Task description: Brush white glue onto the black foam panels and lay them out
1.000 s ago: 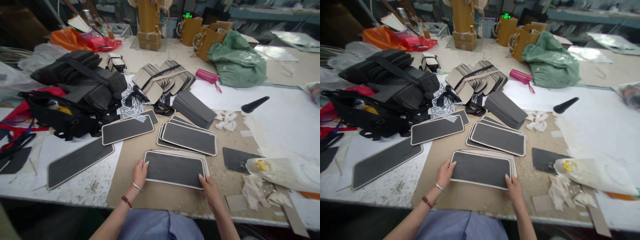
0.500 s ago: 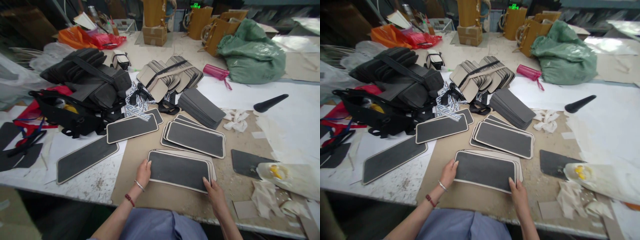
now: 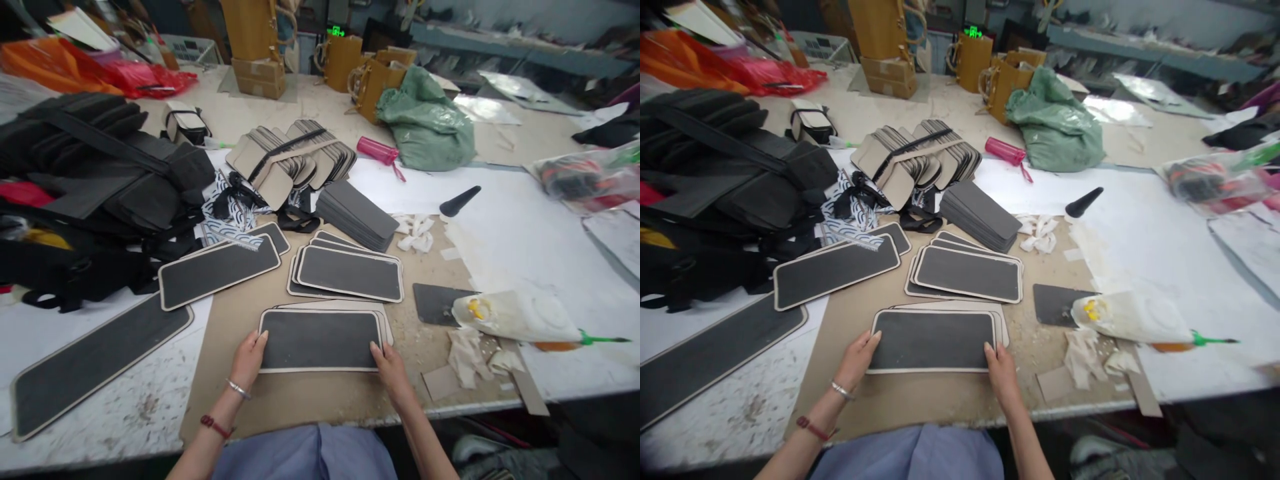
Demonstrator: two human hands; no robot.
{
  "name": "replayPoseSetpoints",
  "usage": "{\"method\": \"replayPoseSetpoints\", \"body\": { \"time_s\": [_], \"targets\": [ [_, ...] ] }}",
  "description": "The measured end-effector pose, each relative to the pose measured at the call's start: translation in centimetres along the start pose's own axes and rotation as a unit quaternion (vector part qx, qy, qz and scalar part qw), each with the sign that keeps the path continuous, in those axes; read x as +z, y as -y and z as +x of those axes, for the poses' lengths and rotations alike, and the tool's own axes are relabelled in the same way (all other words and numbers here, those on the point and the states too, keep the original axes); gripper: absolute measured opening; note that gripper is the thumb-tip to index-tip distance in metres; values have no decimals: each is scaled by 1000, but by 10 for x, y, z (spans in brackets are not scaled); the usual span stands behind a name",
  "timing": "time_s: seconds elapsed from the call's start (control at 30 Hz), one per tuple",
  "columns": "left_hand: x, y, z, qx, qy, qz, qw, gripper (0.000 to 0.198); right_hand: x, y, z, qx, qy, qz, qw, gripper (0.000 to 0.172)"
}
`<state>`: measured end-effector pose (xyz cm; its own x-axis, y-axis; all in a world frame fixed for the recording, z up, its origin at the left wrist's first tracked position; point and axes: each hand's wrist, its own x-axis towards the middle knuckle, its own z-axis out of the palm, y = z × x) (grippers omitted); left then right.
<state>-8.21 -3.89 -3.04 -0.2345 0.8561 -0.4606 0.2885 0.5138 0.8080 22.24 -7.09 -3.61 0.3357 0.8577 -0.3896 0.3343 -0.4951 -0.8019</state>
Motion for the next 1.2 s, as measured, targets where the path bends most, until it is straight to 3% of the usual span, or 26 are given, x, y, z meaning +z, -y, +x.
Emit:
{"method": "replayPoseSetpoints", "body": {
  "time_s": [0.23,0.37,0.47,0.67,0.83,0.9,1.0,1.07,1.2],
  "targets": [
    [0,-6,-9,1,-1,-57,998,39,-5,13,-7,24,29,46,998,39],
    [-5,-17,-16,15,-12,-56,998,39,-12,21,-13,60,48,95,993,42],
    [-3,-29,-13,20,4,-80,997,41,-18,26,-6,49,33,76,995,42],
    [23,-86,28,98,19,-93,991,36,-41,50,42,-16,-29,45,998,40],
    [48,-135,77,183,-2,-6,983,28,-60,56,90,-60,-88,-24,994,43],
    [58,-140,93,211,-30,56,975,25,-63,51,103,-78,-150,-120,978,44],
    [75,-135,104,291,-82,150,941,37,-59,46,117,-153,-238,-282,917,50],
    [89,-130,105,344,-88,203,912,40,-52,49,129,-219,-243,-339,882,53],
    [123,-121,114,392,-52,291,871,48,-30,56,169,-324,-201,-370,847,60]
  ]
}}
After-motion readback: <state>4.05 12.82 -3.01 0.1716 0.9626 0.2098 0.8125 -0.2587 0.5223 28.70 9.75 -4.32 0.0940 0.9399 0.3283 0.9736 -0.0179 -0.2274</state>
